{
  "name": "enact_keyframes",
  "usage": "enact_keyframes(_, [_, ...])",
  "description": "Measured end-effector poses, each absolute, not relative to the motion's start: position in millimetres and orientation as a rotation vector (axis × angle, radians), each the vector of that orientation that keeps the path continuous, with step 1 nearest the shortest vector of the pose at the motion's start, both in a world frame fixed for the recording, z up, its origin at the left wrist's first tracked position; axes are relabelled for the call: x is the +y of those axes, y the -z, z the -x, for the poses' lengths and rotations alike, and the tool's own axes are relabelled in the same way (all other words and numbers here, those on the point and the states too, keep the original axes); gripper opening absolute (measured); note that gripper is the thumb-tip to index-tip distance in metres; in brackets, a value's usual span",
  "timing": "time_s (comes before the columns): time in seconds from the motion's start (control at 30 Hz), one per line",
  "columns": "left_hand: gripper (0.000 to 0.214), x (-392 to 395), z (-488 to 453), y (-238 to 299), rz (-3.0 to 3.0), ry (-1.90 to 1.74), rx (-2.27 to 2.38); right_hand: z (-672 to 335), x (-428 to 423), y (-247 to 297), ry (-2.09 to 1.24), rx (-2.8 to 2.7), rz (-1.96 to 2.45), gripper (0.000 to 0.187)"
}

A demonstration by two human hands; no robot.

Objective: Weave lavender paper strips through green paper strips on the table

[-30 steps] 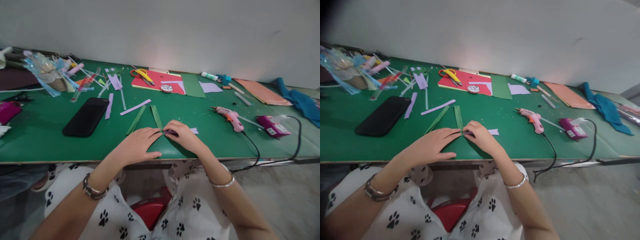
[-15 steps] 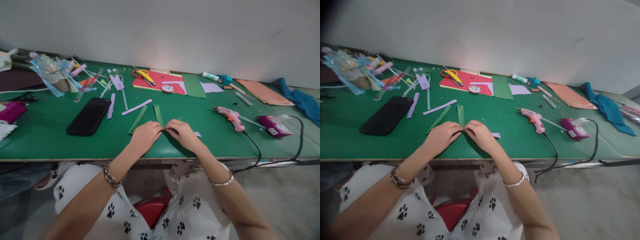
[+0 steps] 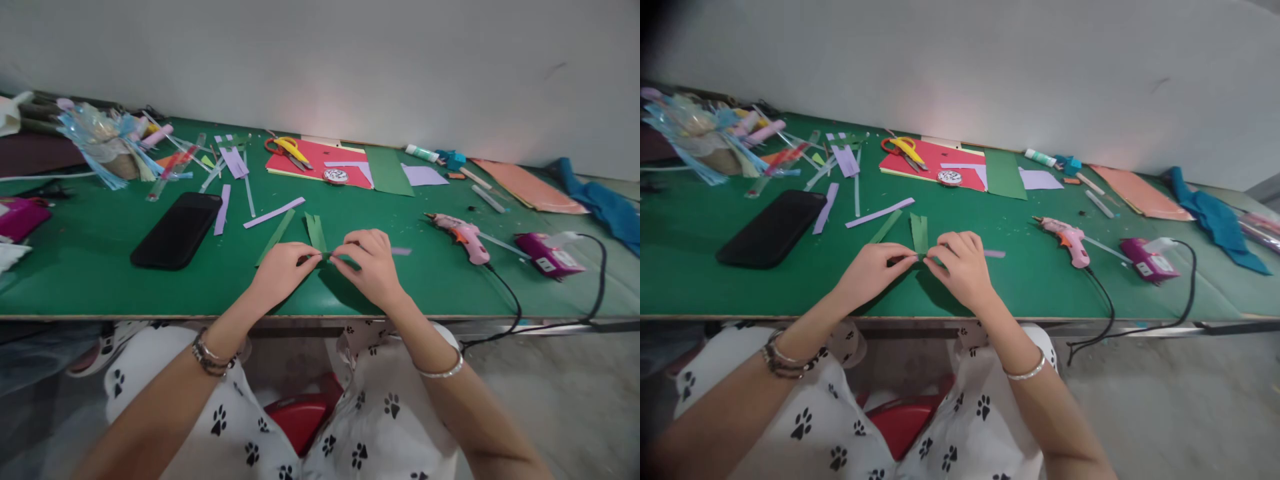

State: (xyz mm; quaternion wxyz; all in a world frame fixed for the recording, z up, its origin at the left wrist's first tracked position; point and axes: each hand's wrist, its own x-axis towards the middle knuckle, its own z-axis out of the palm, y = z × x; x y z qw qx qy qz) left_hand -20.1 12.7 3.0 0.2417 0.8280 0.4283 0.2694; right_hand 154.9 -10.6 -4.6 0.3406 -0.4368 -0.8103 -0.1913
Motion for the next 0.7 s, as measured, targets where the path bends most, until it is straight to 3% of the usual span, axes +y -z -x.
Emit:
enact_keyframes(0.47, [0.017, 11, 23, -6, -2.233, -0.812, 1.173, -147, -17, 7, 0.685, -1.972, 1.287, 0.012])
enact_keyframes(0.6, [0.019, 11, 23, -7, -2.004, -0.901, 1.175, -144, -19, 8, 0.38, -1.97, 1.314, 0.023])
enact_keyframes(0.7, [0.021, 10, 23, -7, -1.858, -0.971, 1.166, -140, -17, 8, 0.034, -1.914, 1.338, 0.014])
